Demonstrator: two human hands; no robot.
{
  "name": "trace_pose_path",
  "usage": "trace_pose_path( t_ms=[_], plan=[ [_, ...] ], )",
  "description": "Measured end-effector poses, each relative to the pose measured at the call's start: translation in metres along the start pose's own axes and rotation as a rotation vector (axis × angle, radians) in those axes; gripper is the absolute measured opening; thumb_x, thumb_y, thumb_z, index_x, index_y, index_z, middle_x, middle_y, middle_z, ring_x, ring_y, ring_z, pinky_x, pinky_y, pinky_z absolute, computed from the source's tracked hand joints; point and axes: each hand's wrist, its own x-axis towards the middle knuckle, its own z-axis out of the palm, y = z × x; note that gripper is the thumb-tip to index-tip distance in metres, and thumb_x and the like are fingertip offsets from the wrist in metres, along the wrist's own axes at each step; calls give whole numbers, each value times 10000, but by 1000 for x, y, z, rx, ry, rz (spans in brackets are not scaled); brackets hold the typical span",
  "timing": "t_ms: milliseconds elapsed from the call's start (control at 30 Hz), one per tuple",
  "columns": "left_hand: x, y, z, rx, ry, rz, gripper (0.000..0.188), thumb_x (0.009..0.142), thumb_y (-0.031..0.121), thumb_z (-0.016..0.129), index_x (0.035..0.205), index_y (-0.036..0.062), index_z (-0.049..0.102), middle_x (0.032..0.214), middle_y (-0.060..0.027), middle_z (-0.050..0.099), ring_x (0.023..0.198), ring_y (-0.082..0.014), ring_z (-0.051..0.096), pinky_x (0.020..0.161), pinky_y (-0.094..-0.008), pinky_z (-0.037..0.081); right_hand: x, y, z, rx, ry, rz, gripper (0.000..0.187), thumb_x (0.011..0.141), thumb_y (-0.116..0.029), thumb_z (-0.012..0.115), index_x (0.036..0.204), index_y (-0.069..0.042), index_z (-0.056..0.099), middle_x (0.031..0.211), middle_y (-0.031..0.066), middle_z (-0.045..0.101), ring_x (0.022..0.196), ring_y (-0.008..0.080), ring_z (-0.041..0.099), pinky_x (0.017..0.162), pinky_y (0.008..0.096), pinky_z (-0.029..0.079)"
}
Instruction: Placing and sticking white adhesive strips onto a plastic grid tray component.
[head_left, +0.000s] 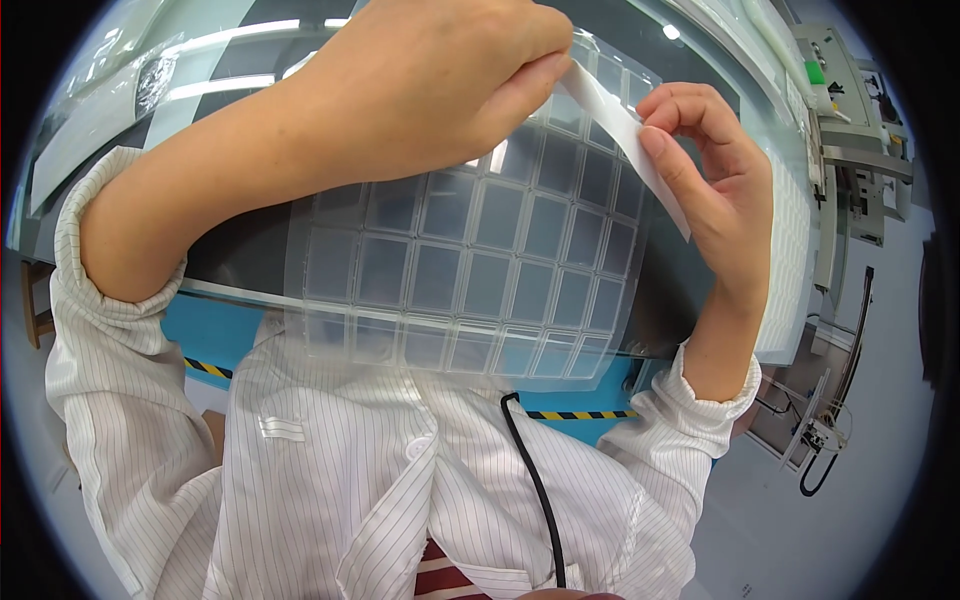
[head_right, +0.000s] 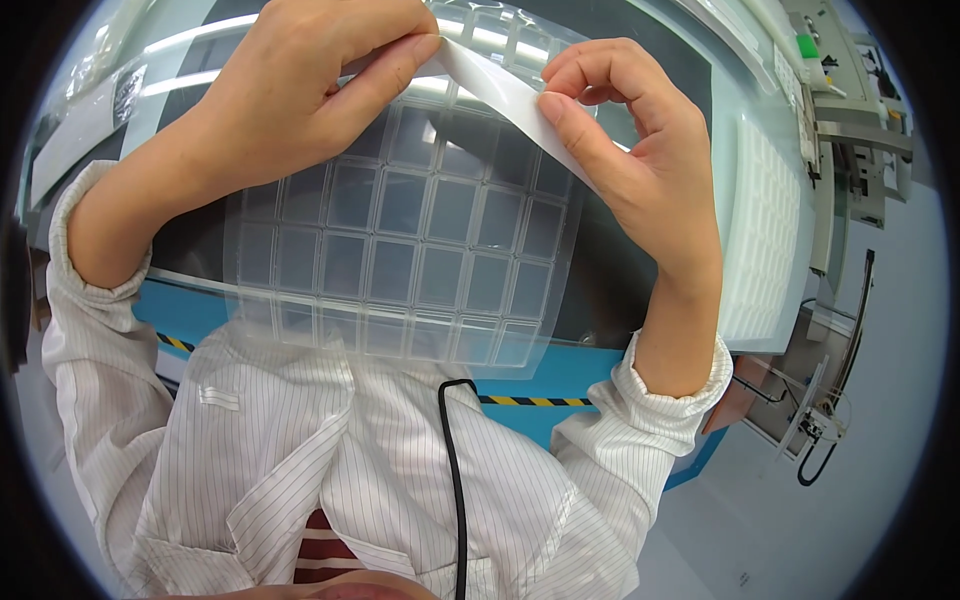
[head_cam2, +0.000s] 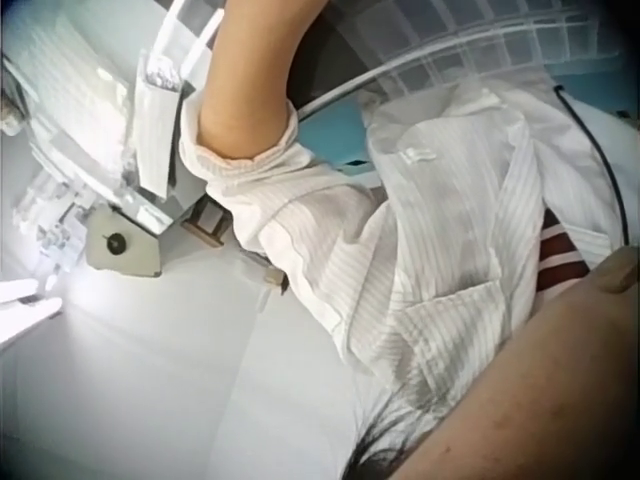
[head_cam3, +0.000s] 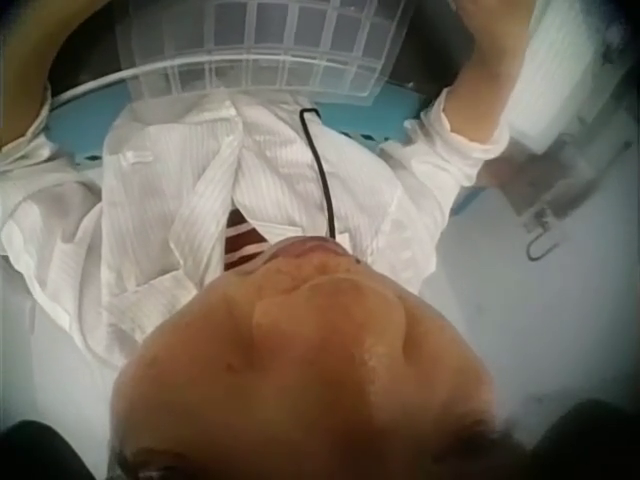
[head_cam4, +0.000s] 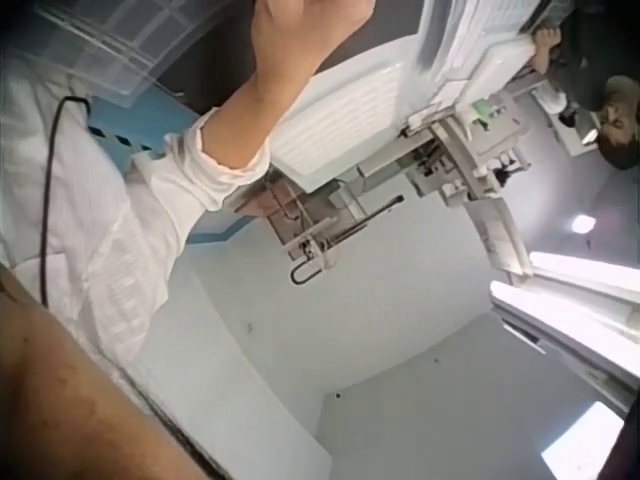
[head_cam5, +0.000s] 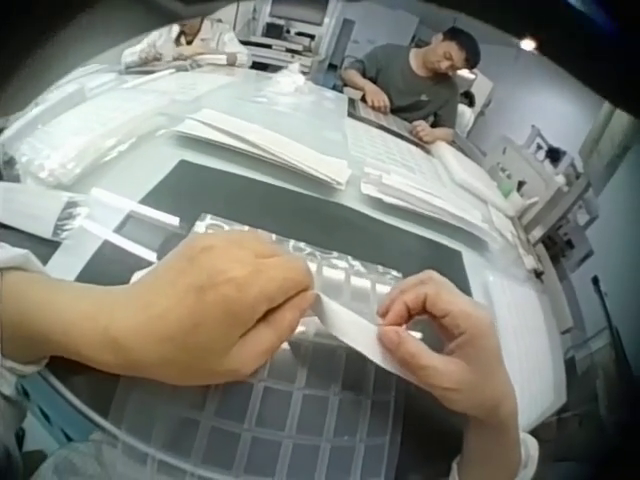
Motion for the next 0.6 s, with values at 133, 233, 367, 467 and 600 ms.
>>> trace_pose_path(
  t_ms=[133,233,367,467,600],
  plan=[
    [1,8,-9,-19,-103,-19,145,926,103,622,844,-15,599,764,-181,621,755,-355,643,714,-443,509,-6,-6,-11,180,-85,11,111,972,-102,622,969,8,608,1133,108,607,1060,164,541,975,300,410],
    [-6,16,-6,-31,-265,45,98,887,69,658,894,-10,599,970,-180,665,910,-349,662,803,-421,533,-11,-4,-32,255,-144,8,160,970,-165,591,955,-6,588,1160,125,585,1051,177,506,964,304,381],
    [-18,27,10,-89,-258,243,138,813,30,715,882,-1,600,1097,-154,673,973,-333,651,819,-411,531,-7,9,-23,76,-196,134,96,967,-109,634,920,-33,602,1188,43,587,1013,104,520,918,262,393],
    [-22,30,24,-180,-148,313,178,789,20,730,904,2,595,1204,-170,663,1073,-359,649,875,-444,537,-2,7,-17,-91,-228,114,100,976,-127,638,929,-46,606,1193,56,586,1024,117,521,922,260,398],
    [-10,30,32,-129,-199,288,214,806,2,705,976,-4,574,1291,-185,642,1185,-381,624,948,-457,532,41,80,31,881,-165,-871,95,948,-89,689,927,-11,637,1045,81,579,955,151,537,814,272,435]
  ],
)
